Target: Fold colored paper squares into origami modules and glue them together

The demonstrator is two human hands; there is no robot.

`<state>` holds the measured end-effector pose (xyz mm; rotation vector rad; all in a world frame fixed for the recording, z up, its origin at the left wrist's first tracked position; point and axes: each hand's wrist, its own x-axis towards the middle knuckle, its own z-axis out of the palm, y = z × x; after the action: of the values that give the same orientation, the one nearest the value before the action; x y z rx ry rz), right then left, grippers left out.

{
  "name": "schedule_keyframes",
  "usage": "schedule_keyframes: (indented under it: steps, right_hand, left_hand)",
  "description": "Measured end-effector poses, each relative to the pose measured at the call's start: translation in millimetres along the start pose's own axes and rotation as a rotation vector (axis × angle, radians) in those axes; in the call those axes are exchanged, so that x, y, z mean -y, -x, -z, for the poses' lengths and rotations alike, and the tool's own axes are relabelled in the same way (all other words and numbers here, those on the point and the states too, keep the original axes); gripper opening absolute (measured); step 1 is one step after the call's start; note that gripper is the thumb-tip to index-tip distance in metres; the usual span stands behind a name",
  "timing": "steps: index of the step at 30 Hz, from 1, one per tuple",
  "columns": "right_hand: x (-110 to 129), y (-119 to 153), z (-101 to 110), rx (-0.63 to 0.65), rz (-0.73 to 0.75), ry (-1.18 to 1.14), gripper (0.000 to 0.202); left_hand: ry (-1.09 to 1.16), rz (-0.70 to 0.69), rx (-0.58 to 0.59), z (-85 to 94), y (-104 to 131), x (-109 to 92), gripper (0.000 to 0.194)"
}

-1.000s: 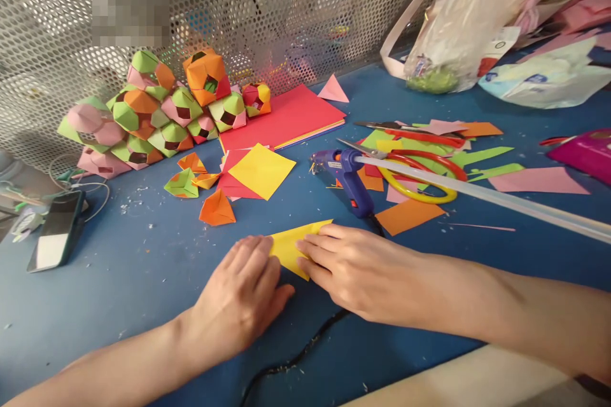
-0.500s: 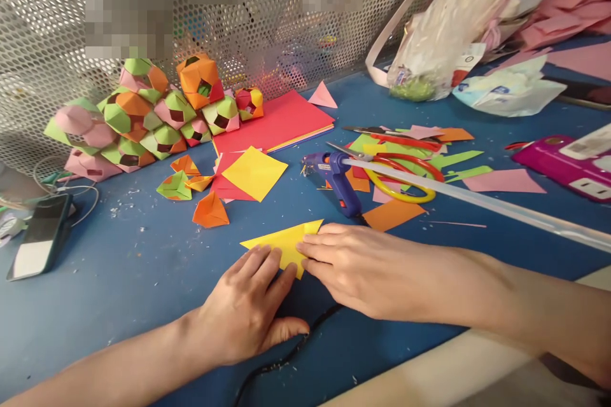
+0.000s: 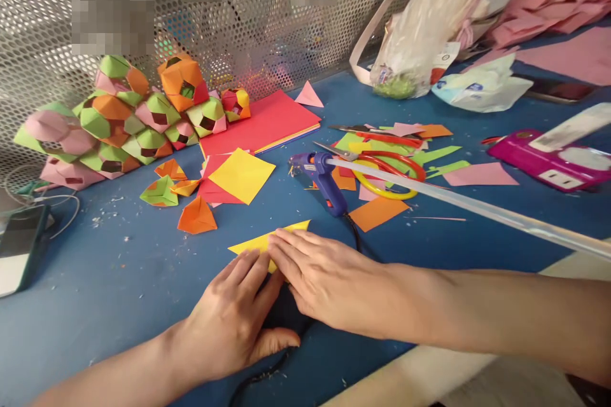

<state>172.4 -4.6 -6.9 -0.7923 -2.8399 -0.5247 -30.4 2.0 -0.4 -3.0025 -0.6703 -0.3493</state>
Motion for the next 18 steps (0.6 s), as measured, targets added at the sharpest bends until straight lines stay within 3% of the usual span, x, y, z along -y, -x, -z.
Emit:
schedule_keyframes:
  steps: [5,9,13,18]
  right_hand:
    - [2.9,8.4,-3.6,0.149,-0.210,0.164,0.046]
    - [-3.6,10.0,2.5,0.212,-0.277,0.201,0.033]
    - [-5.1,14.8,12.6,0.109,-0.318,0.257,0.023]
    - [5.5,20.0,2.9,-0.107,-0.237,0.305,0.044]
  left_hand:
    - [-0.054,-0.009,-0.002,-0.2,1.5,1.1,0.062]
    - [-0.059,-0.003,0.006,-3.4,2.8,1.3,0.061]
    - [-0.058,0.059,0.054,-4.6,2.6,2.0,0.059]
    - [-0.009,0.087,0.112,-4.5,-1.9,5.4,0.055]
